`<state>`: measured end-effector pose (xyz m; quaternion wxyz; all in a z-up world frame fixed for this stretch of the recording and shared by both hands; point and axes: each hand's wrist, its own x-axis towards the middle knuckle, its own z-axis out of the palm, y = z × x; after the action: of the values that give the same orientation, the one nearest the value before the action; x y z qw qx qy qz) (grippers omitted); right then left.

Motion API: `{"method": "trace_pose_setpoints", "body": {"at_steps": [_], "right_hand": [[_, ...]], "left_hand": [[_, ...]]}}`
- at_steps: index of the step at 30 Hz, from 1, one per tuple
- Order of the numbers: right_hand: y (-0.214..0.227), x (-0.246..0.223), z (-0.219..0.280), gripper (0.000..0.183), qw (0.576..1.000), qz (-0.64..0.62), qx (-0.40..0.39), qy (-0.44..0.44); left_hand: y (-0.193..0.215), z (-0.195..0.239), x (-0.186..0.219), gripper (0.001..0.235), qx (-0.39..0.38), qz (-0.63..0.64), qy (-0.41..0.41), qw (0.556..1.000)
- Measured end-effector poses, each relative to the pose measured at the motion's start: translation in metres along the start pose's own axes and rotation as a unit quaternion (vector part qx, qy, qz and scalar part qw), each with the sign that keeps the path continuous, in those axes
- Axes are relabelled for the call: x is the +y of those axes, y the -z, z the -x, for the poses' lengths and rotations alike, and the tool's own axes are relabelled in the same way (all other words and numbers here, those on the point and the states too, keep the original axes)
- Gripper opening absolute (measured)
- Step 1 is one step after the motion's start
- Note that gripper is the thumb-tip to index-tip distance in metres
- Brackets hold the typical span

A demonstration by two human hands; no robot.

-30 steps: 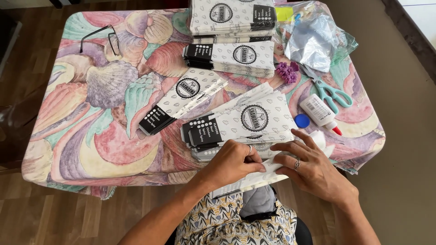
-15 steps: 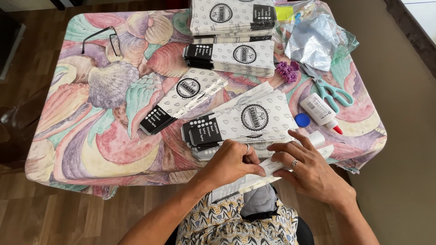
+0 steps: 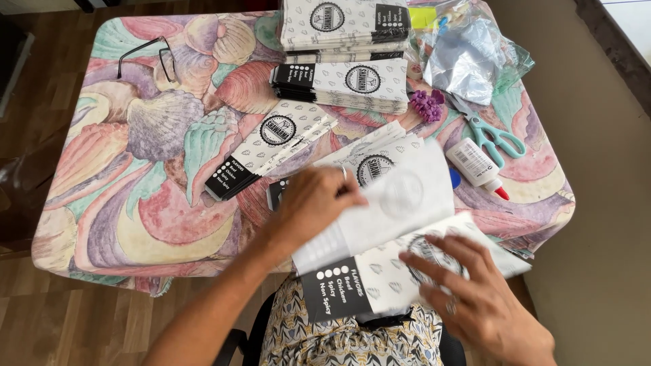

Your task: Folding and pressing printed paper bags on a table to flatten and stack them.

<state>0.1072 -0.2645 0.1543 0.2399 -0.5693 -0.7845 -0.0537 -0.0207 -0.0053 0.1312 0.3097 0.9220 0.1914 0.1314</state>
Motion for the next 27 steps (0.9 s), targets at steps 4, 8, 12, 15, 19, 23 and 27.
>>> {"method": "trace_pose_setpoints", "body": {"at_steps": [4, 8, 12, 15, 19, 23, 27], "right_hand": [[0.008, -0.018, 0.02, 0.021, 0.996, -0.079, -0.027, 0.004], [0.001, -0.011, 0.041, 0.014, 0.99, -0.111, -0.077, 0.04], [-0.006, -0.006, 0.047, 0.038, 0.979, -0.14, -0.147, -0.018], [-0.002, -0.004, 0.033, 0.047, 0.975, -0.165, -0.15, -0.02], [-0.01, 0.003, 0.029, 0.013, 0.976, -0.166, -0.141, -0.019], [-0.016, 0.006, 0.024, 0.019, 0.976, -0.166, -0.138, -0.033], [-0.024, 0.011, 0.023, 0.015, 0.977, -0.169, -0.122, -0.038]], "left_hand": [[0.033, -0.022, -0.019, 0.017, 0.153, -0.11, -0.154, 0.97], [0.036, -0.037, -0.038, 0.02, 0.195, -0.157, -0.212, 0.944], [0.006, -0.038, -0.066, 0.013, 0.198, -0.193, -0.231, 0.933], [-0.02, -0.032, -0.071, 0.014, 0.172, -0.177, -0.247, 0.937], [-0.042, -0.016, -0.061, 0.022, 0.111, -0.227, -0.232, 0.939], [-0.062, -0.012, -0.066, 0.04, 0.157, -0.255, -0.228, 0.927], [-0.073, -0.016, -0.071, 0.035, 0.179, -0.224, -0.171, 0.943]]}}
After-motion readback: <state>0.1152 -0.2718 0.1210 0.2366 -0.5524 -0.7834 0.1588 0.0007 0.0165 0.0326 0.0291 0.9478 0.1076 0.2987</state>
